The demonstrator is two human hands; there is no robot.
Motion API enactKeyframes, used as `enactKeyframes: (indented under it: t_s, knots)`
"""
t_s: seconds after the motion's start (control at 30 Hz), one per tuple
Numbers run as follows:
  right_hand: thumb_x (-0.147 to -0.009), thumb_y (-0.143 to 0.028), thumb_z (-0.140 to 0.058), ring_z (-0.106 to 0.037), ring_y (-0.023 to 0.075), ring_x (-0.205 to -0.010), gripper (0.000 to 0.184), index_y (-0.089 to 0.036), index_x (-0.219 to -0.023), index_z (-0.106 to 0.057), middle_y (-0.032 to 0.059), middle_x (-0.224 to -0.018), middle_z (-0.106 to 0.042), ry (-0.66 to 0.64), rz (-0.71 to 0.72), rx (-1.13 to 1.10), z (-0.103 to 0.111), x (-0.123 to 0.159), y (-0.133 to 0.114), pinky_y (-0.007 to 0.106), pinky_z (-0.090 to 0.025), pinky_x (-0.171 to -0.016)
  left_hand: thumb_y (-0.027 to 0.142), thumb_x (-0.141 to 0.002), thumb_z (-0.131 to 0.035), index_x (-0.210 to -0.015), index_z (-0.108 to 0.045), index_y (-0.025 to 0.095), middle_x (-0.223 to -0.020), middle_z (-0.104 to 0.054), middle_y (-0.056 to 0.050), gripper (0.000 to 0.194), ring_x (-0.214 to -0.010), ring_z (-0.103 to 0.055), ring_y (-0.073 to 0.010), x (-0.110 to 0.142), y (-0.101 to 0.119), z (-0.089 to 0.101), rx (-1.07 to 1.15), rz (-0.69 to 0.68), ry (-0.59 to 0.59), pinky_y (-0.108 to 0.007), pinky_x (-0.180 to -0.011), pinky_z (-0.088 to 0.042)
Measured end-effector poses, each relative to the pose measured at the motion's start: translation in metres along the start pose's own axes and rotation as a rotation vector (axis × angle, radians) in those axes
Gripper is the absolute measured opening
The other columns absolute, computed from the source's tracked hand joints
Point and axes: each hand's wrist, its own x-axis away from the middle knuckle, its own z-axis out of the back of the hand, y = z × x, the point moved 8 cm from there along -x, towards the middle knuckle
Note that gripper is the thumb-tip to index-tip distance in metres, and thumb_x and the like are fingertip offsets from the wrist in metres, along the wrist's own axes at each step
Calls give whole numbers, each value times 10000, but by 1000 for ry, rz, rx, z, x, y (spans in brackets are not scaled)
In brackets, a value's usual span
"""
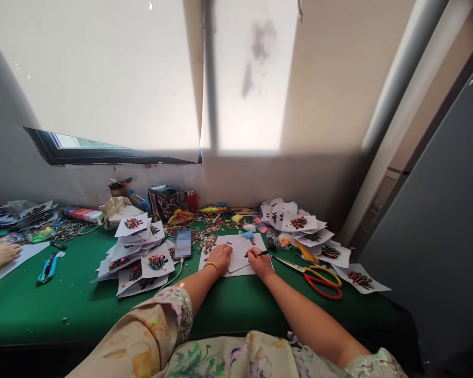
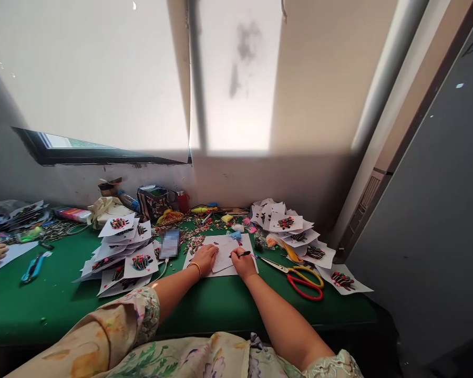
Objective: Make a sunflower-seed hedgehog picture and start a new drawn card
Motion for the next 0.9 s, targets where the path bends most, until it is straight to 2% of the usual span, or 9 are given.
enactKeyframes:
  t_s: [0.2, 0.33, 0.57, 0.67, 0.9]
  knots:
    - [-797, -355, -440, -619, 207, -789, 248, -215, -807, -644, 16, -761, -662, -28, 5, -13, -2, 2, -3, 300, -473, -747, 342, -929, -555, -1202, -571, 175, -1235, -579, -98, 320, -1059, -592, -215, 2, -1, 0, 52, 15, -4, -434, -900, -515]
    - [-812, -357, -430, -618, 208, -753, 263, -213, -809, -650, 20, -742, -653, -62, -4, -25, -3, 4, -6, 307, -478, -713, 189, -921, -509, -1163, -620, 205, -1218, -606, -97, 267, -1164, -535, -229, 2, -7, -4, 99, 39, -7, -400, -1017, -418]
    - [-821, -365, -437, -606, 210, -707, 260, -216, -832, -650, 12, -695, -634, -133, -38, -40, -10, -1, -7, 307, -472, -665, 159, -906, -469, -1177, -623, 246, -1213, -611, -70, 324, -1156, -518, -239, 0, -10, -9, 168, 45, -13, -388, -978, -401]
    - [-830, -377, -443, -598, 210, -682, 255, -226, -851, -648, 9, -696, -633, -177, -78, -40, -15, -6, -1, 306, -466, -633, 147, -872, -502, -1091, -667, 248, -1176, -619, -69, 292, -1129, -524, -250, -6, -13, -8, 193, 67, -24, -398, -958, -404]
    - [-837, -380, -484, -612, 202, -689, 238, -233, -893, -663, 5, -698, -638, -265, -226, -92, -21, -17, 12, 299, -474, -618, 152, -867, -508, -1084, -678, 262, -1193, -608, -71, 297, -1138, -508, -249, -12, -22, -6, 222, 87, -37, -422, -973, -397]
